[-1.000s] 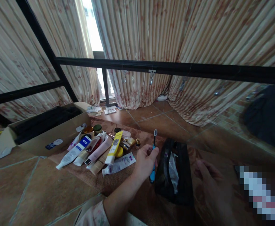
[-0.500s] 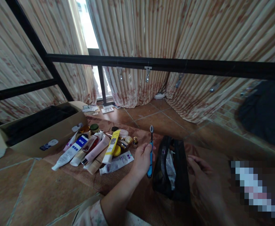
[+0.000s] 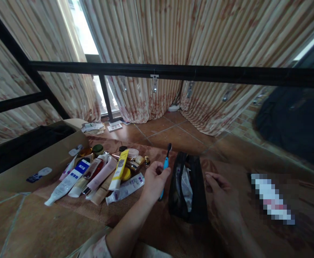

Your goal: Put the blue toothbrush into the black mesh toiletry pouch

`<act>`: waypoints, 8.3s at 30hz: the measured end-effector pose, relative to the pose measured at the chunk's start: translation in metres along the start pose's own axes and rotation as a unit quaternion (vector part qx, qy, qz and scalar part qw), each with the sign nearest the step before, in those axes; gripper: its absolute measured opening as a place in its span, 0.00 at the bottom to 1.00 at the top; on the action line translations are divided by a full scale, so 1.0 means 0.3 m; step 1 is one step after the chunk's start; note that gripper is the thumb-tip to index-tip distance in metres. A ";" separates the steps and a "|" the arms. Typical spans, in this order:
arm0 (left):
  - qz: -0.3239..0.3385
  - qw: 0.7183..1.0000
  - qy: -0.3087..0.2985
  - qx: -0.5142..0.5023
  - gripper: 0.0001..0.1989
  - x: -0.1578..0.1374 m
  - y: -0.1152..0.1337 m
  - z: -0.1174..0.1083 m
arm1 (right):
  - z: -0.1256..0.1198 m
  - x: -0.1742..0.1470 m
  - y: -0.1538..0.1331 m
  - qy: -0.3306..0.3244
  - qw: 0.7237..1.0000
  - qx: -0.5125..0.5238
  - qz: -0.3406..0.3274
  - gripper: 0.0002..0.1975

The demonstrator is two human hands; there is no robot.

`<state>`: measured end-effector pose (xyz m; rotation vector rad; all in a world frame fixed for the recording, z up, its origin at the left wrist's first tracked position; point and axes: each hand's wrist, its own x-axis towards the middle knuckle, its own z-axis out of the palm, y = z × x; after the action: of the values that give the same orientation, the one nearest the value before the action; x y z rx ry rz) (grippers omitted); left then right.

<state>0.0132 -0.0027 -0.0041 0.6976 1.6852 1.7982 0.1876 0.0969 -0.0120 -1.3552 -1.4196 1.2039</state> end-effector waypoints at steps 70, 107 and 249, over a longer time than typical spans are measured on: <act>-0.016 0.999 -0.033 0.018 0.15 -0.020 0.005 0.002 | -0.023 0.013 0.041 -0.010 1.000 -0.013 0.026 0.20; 0.000 0.998 -0.045 0.047 0.17 -0.026 0.018 0.006 | -0.013 -0.003 0.001 0.001 1.000 -0.018 0.025 0.18; 0.148 0.942 -0.117 0.276 0.18 -0.011 0.050 0.059 | 0.010 0.007 -0.015 0.003 0.998 0.064 -0.017 0.16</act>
<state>0.0273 0.0068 0.0121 1.4098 2.0090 1.3384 0.1836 0.0990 -0.0084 -1.2416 -1.3325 1.2456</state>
